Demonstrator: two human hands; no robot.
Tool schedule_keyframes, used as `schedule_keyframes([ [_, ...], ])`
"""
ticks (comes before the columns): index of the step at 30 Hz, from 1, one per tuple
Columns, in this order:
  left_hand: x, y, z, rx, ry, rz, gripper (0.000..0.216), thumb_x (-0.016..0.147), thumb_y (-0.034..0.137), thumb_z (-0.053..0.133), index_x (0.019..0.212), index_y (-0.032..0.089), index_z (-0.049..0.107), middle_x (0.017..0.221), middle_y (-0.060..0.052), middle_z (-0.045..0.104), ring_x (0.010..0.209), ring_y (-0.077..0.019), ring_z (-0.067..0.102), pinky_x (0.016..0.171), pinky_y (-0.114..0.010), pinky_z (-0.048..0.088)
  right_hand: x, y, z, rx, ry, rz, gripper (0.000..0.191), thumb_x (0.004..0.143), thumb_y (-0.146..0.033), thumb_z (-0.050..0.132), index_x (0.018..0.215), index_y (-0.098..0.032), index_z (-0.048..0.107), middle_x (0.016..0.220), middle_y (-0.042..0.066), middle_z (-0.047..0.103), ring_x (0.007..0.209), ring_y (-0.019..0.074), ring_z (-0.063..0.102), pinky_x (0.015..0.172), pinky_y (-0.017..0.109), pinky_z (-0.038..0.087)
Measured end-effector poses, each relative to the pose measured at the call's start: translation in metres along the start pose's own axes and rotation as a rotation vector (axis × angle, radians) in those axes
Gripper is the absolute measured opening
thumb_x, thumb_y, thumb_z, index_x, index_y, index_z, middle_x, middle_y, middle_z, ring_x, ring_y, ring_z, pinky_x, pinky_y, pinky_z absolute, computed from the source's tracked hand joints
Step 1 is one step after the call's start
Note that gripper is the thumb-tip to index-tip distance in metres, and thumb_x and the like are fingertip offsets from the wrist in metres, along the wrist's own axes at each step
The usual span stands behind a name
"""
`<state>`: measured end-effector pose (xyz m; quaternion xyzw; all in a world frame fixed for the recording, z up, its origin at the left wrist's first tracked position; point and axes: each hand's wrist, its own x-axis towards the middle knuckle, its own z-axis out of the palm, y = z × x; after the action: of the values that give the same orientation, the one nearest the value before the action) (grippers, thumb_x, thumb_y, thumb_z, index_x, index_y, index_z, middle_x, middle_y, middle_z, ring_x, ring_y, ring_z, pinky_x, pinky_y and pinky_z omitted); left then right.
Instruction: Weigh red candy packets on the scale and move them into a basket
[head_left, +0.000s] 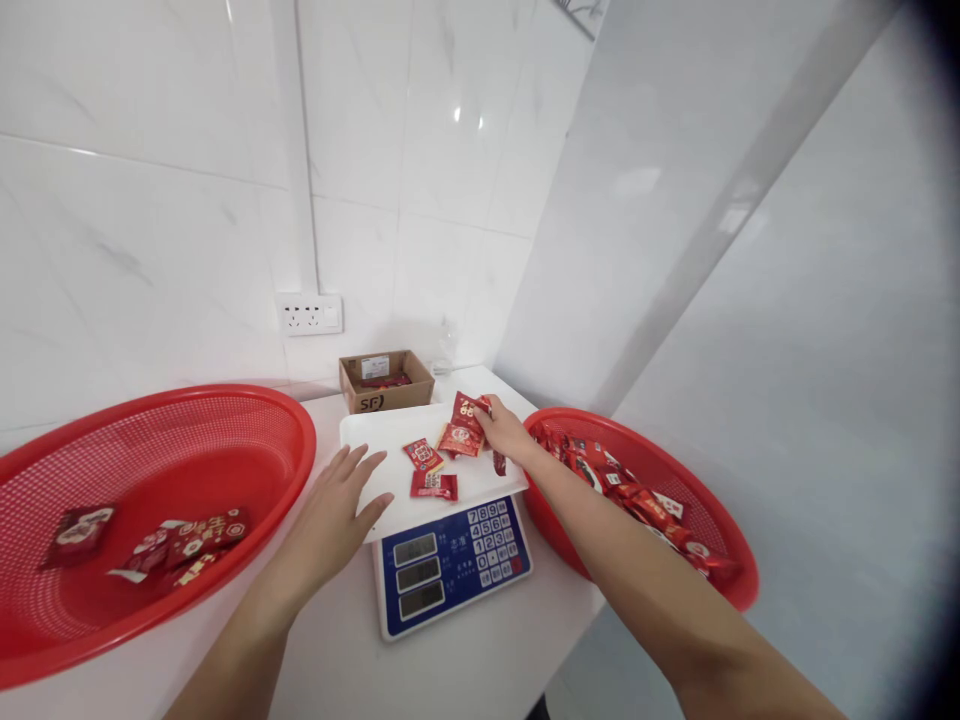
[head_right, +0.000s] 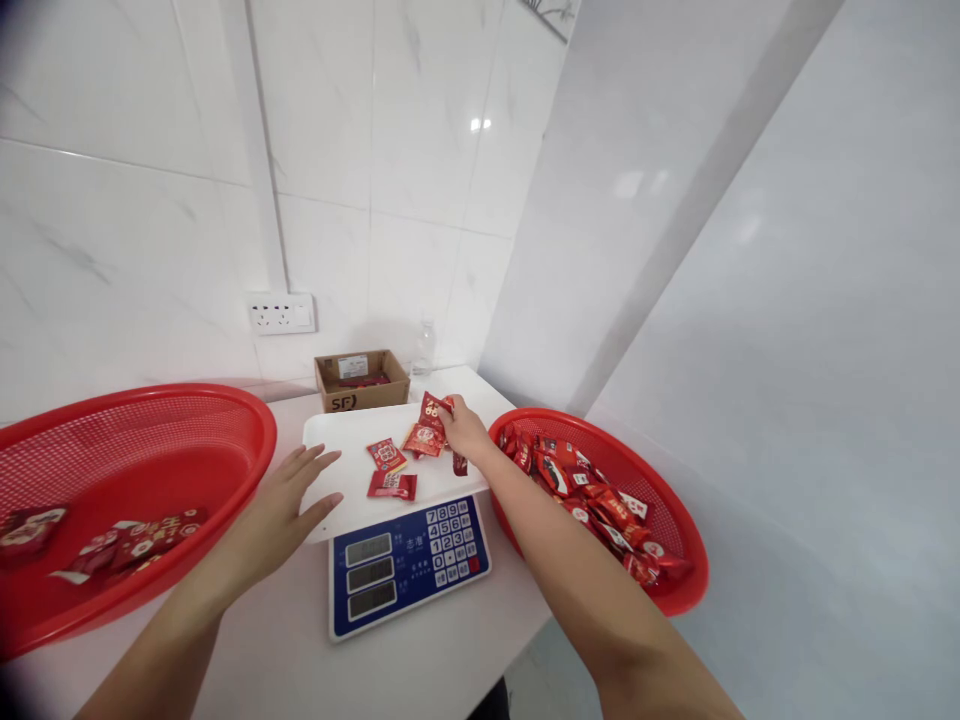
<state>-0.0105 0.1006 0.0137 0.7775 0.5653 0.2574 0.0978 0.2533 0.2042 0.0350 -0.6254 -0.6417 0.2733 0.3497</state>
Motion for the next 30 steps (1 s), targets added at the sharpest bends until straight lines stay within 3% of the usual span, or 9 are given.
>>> schedule_keyframes([
  [6, 0.0, -0.002, 0.0, 0.002, -0.009, -0.004, 0.05, 0.088, 0.046, 0.04, 0.132, 0.023, 0.044, 0.144, -0.009, 0.039, 0.136, -0.029, 0.025, 0.106, -0.049, 0.029, 0.001, -0.002, -0.005, -0.016, 0.051, 0.016, 0.018, 0.088, -0.035, 0.039, 0.102, -0.024, 0.042, 0.078, 0.002, 0.061, 0.055, 0.0151, 0.059, 0.046, 0.027, 0.048],
  [16, -0.001, -0.002, -0.001, 0.015, -0.002, -0.004, 0.05, 0.088, 0.046, 0.04, 0.133, 0.023, 0.043, 0.144, -0.009, 0.039, 0.135, -0.0289, 0.026, 0.106, -0.049, 0.03, -0.003, -0.008, -0.009, -0.11, 0.092, -0.021, 0.019, 0.087, -0.034, 0.04, 0.102, -0.024, 0.045, 0.077, 0.002, 0.06, 0.062, 0.0148, 0.057, 0.05, 0.024, 0.044],
  [22, 0.0, -0.001, -0.002, 0.017, -0.016, -0.008, 0.051, 0.088, 0.045, 0.04, 0.132, 0.021, 0.043, 0.143, -0.01, 0.039, 0.135, -0.0283, 0.027, 0.107, -0.047, 0.029, -0.005, -0.018, -0.003, -0.093, 0.001, -0.056, 0.017, 0.086, -0.039, 0.043, 0.091, -0.023, 0.048, 0.069, -0.003, 0.059, 0.053, 0.0109, 0.055, 0.051, 0.021, 0.041],
  [26, -0.001, -0.002, -0.002, -0.005, -0.012, -0.01, 0.051, 0.088, 0.045, 0.04, 0.133, 0.022, 0.044, 0.143, -0.01, 0.039, 0.135, -0.0279, 0.027, 0.107, -0.047, 0.028, -0.006, -0.022, 0.0, -0.225, -0.006, -0.071, 0.018, 0.082, -0.039, 0.051, 0.079, -0.022, 0.047, 0.066, -0.002, 0.059, 0.063, 0.0138, 0.057, 0.059, 0.024, 0.039],
  [30, -0.001, -0.002, -0.005, -0.058, -0.01, -0.03, 0.051, 0.087, 0.044, 0.042, 0.132, 0.021, 0.044, 0.143, -0.01, 0.039, 0.136, -0.0284, 0.025, 0.108, -0.048, 0.025, -0.007, -0.024, -0.006, -0.255, -0.005, -0.054, 0.015, 0.085, -0.036, 0.045, 0.08, -0.022, 0.047, 0.063, -0.003, 0.059, 0.06, 0.0132, 0.056, 0.059, 0.024, 0.038],
])
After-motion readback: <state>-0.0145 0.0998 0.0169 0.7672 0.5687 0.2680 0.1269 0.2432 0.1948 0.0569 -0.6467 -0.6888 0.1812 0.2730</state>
